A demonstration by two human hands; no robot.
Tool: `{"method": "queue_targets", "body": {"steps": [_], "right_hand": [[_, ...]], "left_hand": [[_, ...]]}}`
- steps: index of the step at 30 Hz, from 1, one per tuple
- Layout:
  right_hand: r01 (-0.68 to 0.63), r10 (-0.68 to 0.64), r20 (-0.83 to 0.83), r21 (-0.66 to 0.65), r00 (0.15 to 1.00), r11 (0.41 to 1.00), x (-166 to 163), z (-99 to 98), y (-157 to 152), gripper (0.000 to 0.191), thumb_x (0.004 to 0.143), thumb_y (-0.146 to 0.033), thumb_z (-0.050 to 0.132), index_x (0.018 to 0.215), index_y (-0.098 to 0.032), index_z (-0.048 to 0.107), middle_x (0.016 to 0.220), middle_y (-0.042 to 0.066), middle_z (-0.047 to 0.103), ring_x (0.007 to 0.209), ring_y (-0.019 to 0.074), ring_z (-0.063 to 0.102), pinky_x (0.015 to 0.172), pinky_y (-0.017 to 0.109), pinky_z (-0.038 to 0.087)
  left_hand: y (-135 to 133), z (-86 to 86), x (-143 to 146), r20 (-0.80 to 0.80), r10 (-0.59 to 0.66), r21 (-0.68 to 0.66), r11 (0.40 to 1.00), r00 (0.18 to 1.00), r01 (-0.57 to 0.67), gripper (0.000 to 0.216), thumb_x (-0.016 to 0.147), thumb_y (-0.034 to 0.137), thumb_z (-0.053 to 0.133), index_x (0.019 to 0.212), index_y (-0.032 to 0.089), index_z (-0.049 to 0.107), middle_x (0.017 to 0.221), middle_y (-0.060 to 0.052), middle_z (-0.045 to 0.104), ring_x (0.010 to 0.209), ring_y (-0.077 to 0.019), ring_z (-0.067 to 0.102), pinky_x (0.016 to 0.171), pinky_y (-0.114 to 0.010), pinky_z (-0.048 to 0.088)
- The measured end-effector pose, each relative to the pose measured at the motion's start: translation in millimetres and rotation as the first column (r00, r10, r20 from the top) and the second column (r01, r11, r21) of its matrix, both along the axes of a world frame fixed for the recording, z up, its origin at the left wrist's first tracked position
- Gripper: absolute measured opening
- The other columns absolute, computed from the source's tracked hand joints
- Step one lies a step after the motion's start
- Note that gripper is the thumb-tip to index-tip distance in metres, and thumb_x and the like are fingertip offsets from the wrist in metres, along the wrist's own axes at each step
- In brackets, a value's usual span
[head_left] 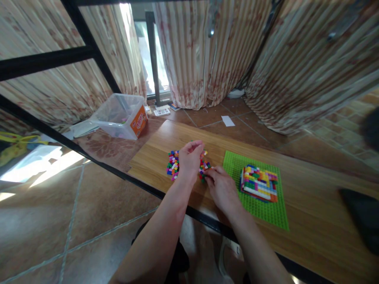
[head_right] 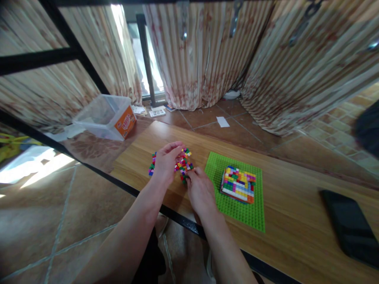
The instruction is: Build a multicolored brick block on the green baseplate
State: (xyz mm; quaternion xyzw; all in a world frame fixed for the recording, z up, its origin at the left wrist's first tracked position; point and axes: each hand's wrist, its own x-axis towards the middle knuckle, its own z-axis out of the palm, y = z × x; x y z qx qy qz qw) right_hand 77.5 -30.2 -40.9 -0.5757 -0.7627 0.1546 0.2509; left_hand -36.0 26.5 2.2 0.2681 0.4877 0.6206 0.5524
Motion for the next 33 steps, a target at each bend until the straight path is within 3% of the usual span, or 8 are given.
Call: {"method": "queue_targets", "body": {"steps": [5,11,18,22,27,33], "right_hand": [[0.020,-0.019,-0.073,0.013,0.997,1.000,-2,4.2,0,0.022,0.089,-0.014,0.051,0.093,-0.021,0.071,0.099,0.008,0.065,0.086,0.0201,0.063,0.078,0.032,0.049],[0.146,-0.125,-0.225,0.079,0.966,0.986,12,28.1,0,0.019,0.089,-0.025,0.053,0.088,-0.020,0.071,0.087,0.006,0.067,0.076,0.0185,0.062,0.072,0.032,0.049],[0.421,-0.382,-0.335,0.049,0.861,0.906,67,42.6,-3,0.024,0.083,-0.041,0.060,0.090,-0.022,0.073,0.080,0.005,0.073,0.066,0.0187,0.064,0.066,0.033,0.049],[0.531,-0.500,-0.291,0.034,0.816,0.847,109,46.2,-6,0.027,0.078,-0.044,0.063,0.084,-0.021,0.075,0.074,0.006,0.073,0.062,0.0196,0.063,0.060,0.033,0.048],[0.527,-0.513,-0.202,0.019,0.834,0.849,150,41.2,-13,0.030,0.077,-0.047,0.062,0.086,-0.022,0.075,0.086,0.008,0.074,0.070,0.0210,0.065,0.066,0.036,0.049],[0.445,-0.437,-0.159,0.016,0.885,0.896,164,32.9,-18,0.033,0.080,-0.052,0.058,0.084,-0.024,0.075,0.090,0.007,0.072,0.070,0.0204,0.063,0.066,0.037,0.048]], "left_hand": [[0,-0.1,-2,0.024,-0.009,0.006,1.000,1.000,0.009,0.010,0.072,0.015,0.067,0.082,0.015,0.067,0.076,0.000,0.067,0.060,-0.0057,0.056,0.058,-0.017,0.044],[-1,0.3,-1,-0.005,-0.042,0.007,0.999,0.999,0.042,0.015,0.070,0.020,0.072,0.083,0.014,0.069,0.075,0.000,0.068,0.061,-0.0063,0.058,0.060,-0.018,0.046],[-4,-6.7,13,-0.135,-0.187,0.005,0.982,0.973,0.189,0.010,0.070,0.018,0.069,0.079,0.015,0.071,0.071,0.000,0.068,0.059,-0.0082,0.056,0.061,-0.021,0.046],[-5,-13.9,25,-0.220,-0.232,0.042,0.968,0.948,0.247,0.011,0.071,0.018,0.066,0.080,0.016,0.072,0.072,-0.001,0.068,0.063,-0.0102,0.057,0.063,-0.023,0.046],[-6,-17.0,33,-0.301,-0.273,0.072,0.949,0.914,0.307,0.010,0.071,0.017,0.064,0.076,0.016,0.072,0.068,-0.001,0.068,0.063,-0.0112,0.058,0.063,-0.023,0.045],[-8,-15.5,35,-0.348,-0.298,0.075,0.936,0.889,0.343,0.010,0.072,0.019,0.064,0.075,0.017,0.073,0.070,-0.001,0.069,0.063,-0.0115,0.057,0.062,-0.023,0.044]]}}
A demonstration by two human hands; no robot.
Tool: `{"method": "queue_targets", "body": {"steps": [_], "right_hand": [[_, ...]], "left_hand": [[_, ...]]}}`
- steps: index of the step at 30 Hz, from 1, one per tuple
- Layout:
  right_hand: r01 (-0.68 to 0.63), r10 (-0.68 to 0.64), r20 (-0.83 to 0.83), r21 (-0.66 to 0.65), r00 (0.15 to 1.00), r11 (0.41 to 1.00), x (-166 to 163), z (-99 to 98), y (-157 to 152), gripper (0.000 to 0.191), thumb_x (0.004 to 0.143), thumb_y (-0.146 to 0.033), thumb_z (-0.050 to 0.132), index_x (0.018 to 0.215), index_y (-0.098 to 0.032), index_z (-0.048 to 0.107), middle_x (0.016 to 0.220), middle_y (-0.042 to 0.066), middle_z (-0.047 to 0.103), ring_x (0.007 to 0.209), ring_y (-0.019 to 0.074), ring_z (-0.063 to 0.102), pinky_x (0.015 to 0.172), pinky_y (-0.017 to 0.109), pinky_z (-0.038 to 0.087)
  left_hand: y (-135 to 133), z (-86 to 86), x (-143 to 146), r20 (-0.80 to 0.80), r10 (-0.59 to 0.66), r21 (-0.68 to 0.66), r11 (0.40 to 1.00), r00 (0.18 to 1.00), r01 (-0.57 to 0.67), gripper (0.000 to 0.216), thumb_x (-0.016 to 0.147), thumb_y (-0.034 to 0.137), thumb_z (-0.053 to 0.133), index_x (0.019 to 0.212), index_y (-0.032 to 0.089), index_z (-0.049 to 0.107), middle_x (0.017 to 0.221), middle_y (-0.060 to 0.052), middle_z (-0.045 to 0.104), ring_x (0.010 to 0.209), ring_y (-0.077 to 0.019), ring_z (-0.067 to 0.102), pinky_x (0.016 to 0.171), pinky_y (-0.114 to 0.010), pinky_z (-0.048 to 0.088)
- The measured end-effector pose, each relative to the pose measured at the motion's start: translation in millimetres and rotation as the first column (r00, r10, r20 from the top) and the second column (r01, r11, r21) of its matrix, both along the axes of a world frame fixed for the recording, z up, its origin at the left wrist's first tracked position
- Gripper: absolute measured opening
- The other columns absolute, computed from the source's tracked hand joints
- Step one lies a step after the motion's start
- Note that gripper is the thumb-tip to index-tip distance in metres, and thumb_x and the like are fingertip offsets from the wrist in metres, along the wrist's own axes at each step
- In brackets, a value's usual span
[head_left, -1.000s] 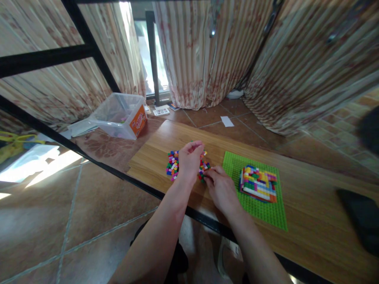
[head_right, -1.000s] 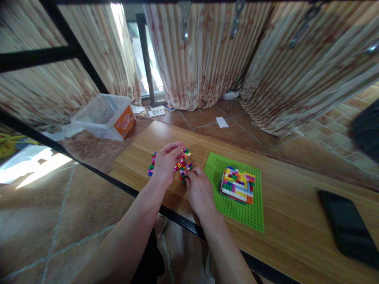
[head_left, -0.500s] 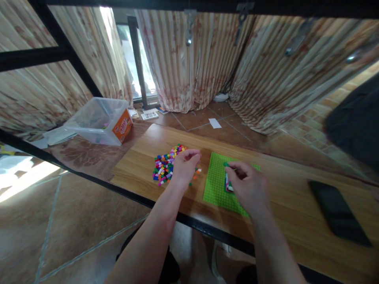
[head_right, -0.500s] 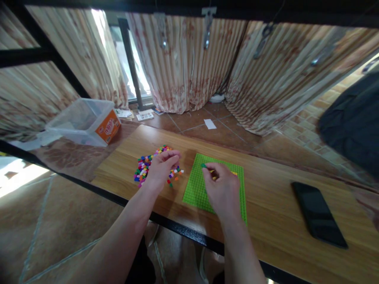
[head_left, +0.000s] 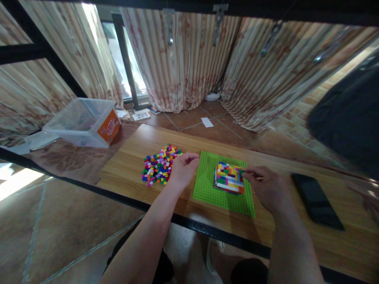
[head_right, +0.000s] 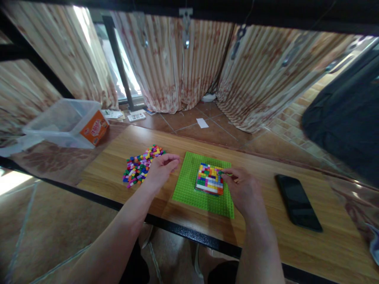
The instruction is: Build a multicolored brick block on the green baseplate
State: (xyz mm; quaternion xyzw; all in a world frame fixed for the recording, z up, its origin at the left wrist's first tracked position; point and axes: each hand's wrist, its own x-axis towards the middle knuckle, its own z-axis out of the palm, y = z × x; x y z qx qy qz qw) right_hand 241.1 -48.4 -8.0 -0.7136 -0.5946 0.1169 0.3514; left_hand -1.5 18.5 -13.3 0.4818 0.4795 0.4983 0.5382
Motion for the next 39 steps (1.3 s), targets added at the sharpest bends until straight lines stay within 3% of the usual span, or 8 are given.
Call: {"method": "queue_targets", "body": {"steps": [17,39], "right_hand": [[-0.091,0.090,0.054,0.012,0.994,0.996,5,-4.1,1,0.028,0.080,-0.046,0.057,0.081,-0.024,0.075,0.089,0.006,0.071,0.072,0.0202,0.063,0.070,0.037,0.048],[-0.244,0.219,0.356,0.028,0.909,0.969,3,3.6,4,0.029,0.087,-0.029,0.047,0.086,-0.019,0.074,0.093,0.010,0.070,0.084,0.0230,0.066,0.077,0.038,0.052]], "left_hand": [[0,1.5,-2,-0.050,-0.058,0.050,0.997,0.997,0.060,0.011,0.073,0.014,0.063,0.072,0.017,0.073,0.067,0.000,0.068,0.065,-0.0130,0.059,0.066,-0.025,0.047],[0,-10.2,0,-0.236,-0.125,0.103,0.983,0.964,0.153,0.016,0.082,0.012,0.058,0.085,0.012,0.074,0.086,-0.007,0.073,0.079,-0.0148,0.063,0.075,-0.026,0.049]]}}
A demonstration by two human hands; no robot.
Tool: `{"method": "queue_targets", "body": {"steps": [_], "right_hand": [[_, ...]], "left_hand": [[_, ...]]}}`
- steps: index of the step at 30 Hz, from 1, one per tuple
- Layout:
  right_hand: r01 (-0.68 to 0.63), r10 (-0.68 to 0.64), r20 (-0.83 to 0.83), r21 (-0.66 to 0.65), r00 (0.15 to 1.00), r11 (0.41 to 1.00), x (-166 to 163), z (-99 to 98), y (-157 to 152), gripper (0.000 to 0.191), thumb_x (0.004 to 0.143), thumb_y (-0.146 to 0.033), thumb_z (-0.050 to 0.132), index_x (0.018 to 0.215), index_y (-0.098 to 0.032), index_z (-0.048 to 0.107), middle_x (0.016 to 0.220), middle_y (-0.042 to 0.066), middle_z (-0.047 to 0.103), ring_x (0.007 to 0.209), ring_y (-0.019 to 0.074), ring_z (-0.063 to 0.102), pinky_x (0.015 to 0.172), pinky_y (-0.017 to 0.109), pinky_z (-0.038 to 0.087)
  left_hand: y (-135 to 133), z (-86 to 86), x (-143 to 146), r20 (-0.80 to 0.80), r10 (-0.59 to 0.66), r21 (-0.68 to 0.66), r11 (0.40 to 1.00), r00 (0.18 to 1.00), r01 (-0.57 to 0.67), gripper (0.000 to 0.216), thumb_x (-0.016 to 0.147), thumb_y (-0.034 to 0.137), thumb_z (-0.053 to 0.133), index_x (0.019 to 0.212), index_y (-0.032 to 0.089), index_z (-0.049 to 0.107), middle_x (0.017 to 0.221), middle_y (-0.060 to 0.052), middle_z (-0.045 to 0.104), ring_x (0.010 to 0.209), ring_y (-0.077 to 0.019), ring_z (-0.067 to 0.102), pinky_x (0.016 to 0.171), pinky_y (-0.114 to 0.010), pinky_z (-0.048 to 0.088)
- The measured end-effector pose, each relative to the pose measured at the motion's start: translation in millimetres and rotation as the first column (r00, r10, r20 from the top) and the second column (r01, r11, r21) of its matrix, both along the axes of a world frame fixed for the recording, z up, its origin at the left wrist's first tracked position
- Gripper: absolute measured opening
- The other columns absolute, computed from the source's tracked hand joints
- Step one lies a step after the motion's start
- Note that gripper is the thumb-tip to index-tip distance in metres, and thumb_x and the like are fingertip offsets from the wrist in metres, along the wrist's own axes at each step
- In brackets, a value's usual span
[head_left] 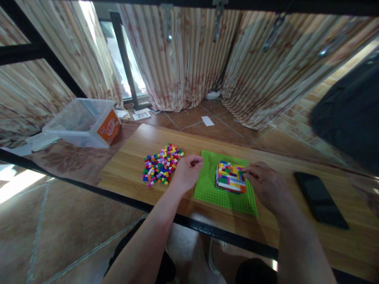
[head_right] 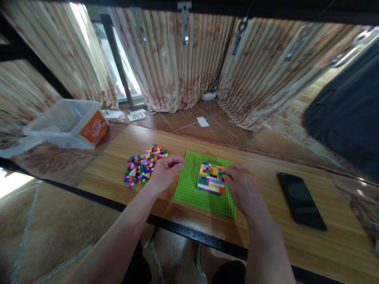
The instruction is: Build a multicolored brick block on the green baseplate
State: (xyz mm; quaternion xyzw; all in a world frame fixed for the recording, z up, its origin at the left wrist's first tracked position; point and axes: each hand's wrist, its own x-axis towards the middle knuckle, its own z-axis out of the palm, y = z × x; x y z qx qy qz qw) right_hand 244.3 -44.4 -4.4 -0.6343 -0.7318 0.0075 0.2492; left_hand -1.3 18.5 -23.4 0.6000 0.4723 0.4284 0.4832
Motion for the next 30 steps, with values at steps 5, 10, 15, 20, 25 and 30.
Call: {"method": "queue_targets", "body": {"steps": [5,10,15,20,25,30], "right_hand": [[-0.007,0.007,0.040,-0.001,0.999,1.000,-2,1.7,-1,0.029,0.087,-0.027,0.047,0.084,-0.019,0.074,0.093,0.010,0.069,0.083,0.0228,0.066,0.077,0.037,0.052],[0.027,-0.028,0.037,0.026,0.999,0.999,-6,1.4,0,0.029,0.087,-0.028,0.047,0.083,-0.019,0.075,0.091,0.010,0.069,0.082,0.0213,0.066,0.076,0.035,0.052],[0.072,-0.070,-0.055,0.028,0.996,0.997,-5,-2.8,-2,0.028,0.087,-0.032,0.050,0.081,-0.020,0.075,0.091,0.008,0.070,0.081,0.0208,0.066,0.075,0.035,0.051],[0.127,-0.125,-0.244,-0.008,0.962,0.992,-3,-10.9,-5,0.026,0.086,-0.038,0.055,0.083,-0.022,0.076,0.093,0.007,0.070,0.085,0.0216,0.066,0.078,0.036,0.051],[0.165,-0.155,-0.355,-0.004,0.922,0.986,-8,-14.6,-6,0.026,0.084,-0.041,0.058,0.079,-0.023,0.076,0.090,0.006,0.069,0.083,0.0207,0.065,0.076,0.035,0.052],[0.199,-0.190,-0.444,-0.026,0.876,0.980,-13,-18.6,-5,0.022,0.080,-0.041,0.063,0.080,-0.023,0.077,0.090,0.006,0.071,0.082,0.0205,0.066,0.074,0.035,0.053]], "left_hand": [[0,-0.4,2,-0.047,-0.002,0.023,1.000,0.999,0.003,0.017,0.082,0.012,0.058,0.087,0.012,0.074,0.086,-0.007,0.073,0.078,-0.0151,0.064,0.074,-0.026,0.049],[-1,1.0,7,-0.083,-0.004,0.025,1.000,0.997,0.007,0.016,0.082,0.012,0.059,0.089,0.012,0.074,0.086,-0.007,0.074,0.079,-0.0159,0.065,0.074,-0.027,0.050],[-4,3.0,9,-0.103,-0.034,0.021,0.999,0.994,0.036,0.017,0.083,0.013,0.057,0.087,0.014,0.074,0.085,-0.006,0.074,0.080,-0.0163,0.066,0.074,-0.027,0.051],[-5,4.2,8,-0.129,-0.045,0.013,0.999,0.991,0.047,0.018,0.084,0.014,0.057,0.089,0.015,0.074,0.086,-0.006,0.074,0.083,-0.0170,0.067,0.077,-0.029,0.053],[-8,8.1,12,-0.172,-0.056,0.005,0.998,0.984,0.058,0.019,0.084,0.015,0.056,0.094,0.014,0.073,0.091,-0.007,0.075,0.085,-0.0181,0.067,0.080,-0.031,0.053],[-18,8.1,26,-0.230,-0.115,-0.012,0.993,0.966,0.115,0.035,0.084,0.024,0.062,0.116,0.014,0.067,0.109,-0.010,0.073,0.087,-0.0194,0.068,0.079,-0.033,0.054]]}}
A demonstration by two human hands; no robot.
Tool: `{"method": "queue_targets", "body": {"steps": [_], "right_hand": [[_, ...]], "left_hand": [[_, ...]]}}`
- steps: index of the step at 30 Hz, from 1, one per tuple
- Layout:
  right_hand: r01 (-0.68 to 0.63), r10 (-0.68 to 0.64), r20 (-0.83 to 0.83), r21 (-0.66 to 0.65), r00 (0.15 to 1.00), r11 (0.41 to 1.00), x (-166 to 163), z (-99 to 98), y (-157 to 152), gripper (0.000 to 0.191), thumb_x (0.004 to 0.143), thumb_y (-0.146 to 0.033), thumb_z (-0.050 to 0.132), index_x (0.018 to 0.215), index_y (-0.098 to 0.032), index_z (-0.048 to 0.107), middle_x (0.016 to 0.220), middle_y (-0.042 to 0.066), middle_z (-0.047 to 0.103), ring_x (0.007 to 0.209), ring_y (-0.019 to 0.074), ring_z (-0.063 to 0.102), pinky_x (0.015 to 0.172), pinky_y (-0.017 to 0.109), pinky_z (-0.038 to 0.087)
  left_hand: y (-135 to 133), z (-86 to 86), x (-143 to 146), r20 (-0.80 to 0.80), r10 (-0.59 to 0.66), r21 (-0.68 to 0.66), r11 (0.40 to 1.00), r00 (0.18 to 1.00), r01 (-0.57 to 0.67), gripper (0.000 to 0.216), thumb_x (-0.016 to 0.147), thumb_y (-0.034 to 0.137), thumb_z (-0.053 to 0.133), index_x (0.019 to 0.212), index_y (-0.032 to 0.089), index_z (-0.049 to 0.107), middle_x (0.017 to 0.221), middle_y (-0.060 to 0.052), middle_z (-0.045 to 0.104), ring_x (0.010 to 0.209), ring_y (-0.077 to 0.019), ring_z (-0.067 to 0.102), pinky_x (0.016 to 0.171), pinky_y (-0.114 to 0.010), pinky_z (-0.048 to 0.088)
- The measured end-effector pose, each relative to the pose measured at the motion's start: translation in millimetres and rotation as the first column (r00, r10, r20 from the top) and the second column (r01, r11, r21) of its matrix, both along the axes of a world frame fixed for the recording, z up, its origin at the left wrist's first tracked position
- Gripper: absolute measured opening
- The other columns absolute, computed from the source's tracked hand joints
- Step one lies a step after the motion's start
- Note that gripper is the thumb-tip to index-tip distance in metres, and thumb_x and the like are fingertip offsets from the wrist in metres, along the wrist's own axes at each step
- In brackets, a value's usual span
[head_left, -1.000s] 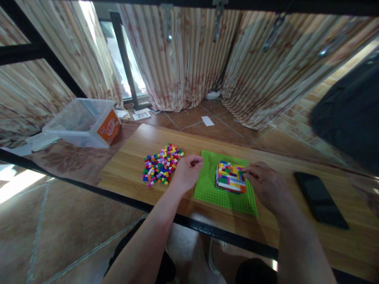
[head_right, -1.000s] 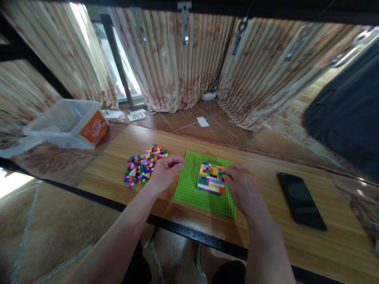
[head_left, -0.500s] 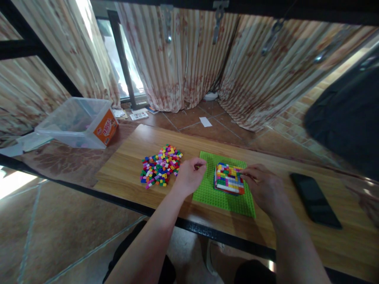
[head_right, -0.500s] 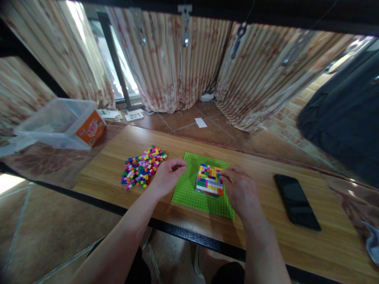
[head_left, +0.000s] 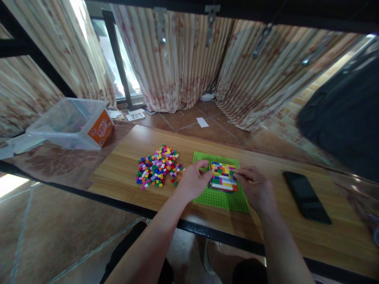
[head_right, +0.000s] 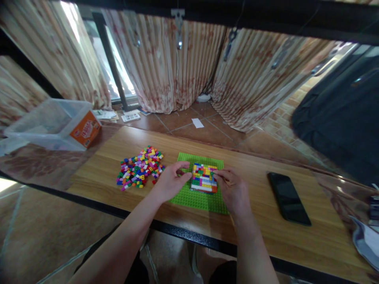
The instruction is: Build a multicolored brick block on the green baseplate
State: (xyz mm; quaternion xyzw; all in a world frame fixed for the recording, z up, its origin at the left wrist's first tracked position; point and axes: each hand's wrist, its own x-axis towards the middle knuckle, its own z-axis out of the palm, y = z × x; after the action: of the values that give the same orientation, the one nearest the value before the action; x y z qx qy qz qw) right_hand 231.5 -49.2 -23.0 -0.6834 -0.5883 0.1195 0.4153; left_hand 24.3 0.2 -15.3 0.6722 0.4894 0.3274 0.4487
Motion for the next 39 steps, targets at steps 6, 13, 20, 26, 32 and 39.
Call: {"method": "queue_targets", "body": {"steps": [6,13,20,26,32,39], "right_hand": [[0.087,-0.107,-0.355,-0.072,0.929,0.994,-6,-10.8,8,0.026,0.065,-0.042,0.075,0.078,-0.019,0.076,0.083,0.007,0.073,0.069,0.0186,0.065,0.064,0.034,0.054],[0.083,-0.148,-0.723,-0.125,0.675,0.989,-12,-10.7,11,0.037,0.052,-0.040,0.085,0.080,-0.019,0.073,0.075,0.003,0.073,0.064,0.0148,0.064,0.062,0.029,0.054],[0.142,-0.186,-0.733,-0.123,0.654,0.982,-19,-15.3,19,0.044,0.061,-0.050,0.080,0.090,-0.018,0.072,0.081,0.002,0.072,0.066,0.0139,0.064,0.062,0.028,0.054],[0.101,-0.180,-0.693,-0.154,0.698,0.983,-24,-19.7,24,0.050,0.060,-0.051,0.079,0.095,-0.016,0.072,0.078,0.003,0.073,0.066,0.0170,0.065,0.064,0.031,0.054],[0.085,-0.137,-0.564,-0.117,0.814,0.989,-20,-21.7,23,0.050,0.065,-0.056,0.075,0.096,-0.016,0.072,0.082,0.005,0.074,0.071,0.0185,0.066,0.065,0.031,0.054],[0.097,-0.137,-0.500,-0.105,0.855,0.990,-21,-24.5,24,0.045,0.071,-0.056,0.069,0.093,-0.016,0.072,0.086,0.007,0.074,0.072,0.0184,0.065,0.066,0.031,0.053]], "left_hand": [[-7,-1.9,11,-0.103,-0.079,0.009,0.997,0.992,0.080,0.042,0.082,0.022,0.061,0.123,0.015,0.062,0.110,-0.010,0.073,0.087,-0.0208,0.067,0.081,-0.035,0.054],[-7,0.8,10,-0.098,-0.076,0.015,0.997,0.992,0.078,0.039,0.082,0.021,0.060,0.120,0.014,0.063,0.110,-0.010,0.072,0.088,-0.0206,0.067,0.081,-0.034,0.054],[-7,-0.8,11,-0.106,-0.080,0.019,0.996,0.991,0.083,0.038,0.083,0.021,0.059,0.120,0.013,0.064,0.108,-0.011,0.072,0.087,-0.0210,0.067,0.080,-0.035,0.054],[-7,-2.2,11,-0.122,-0.076,0.033,0.996,0.990,0.080,0.040,0.082,0.022,0.060,0.122,0.013,0.063,0.105,-0.010,0.072,0.090,-0.0227,0.066,0.082,-0.037,0.054],[-8,-3.3,12,-0.117,-0.062,0.042,0.997,0.991,0.068,0.039,0.083,0.022,0.061,0.121,0.014,0.064,0.105,-0.010,0.072,0.093,-0.0232,0.067,0.085,-0.037,0.054],[-7,-5.4,12,-0.117,-0.066,0.060,0.995,0.991,0.074,0.039,0.082,0.021,0.060,0.121,0.014,0.065,0.108,-0.011,0.072,0.094,-0.0228,0.066,0.086,-0.038,0.054]]}}
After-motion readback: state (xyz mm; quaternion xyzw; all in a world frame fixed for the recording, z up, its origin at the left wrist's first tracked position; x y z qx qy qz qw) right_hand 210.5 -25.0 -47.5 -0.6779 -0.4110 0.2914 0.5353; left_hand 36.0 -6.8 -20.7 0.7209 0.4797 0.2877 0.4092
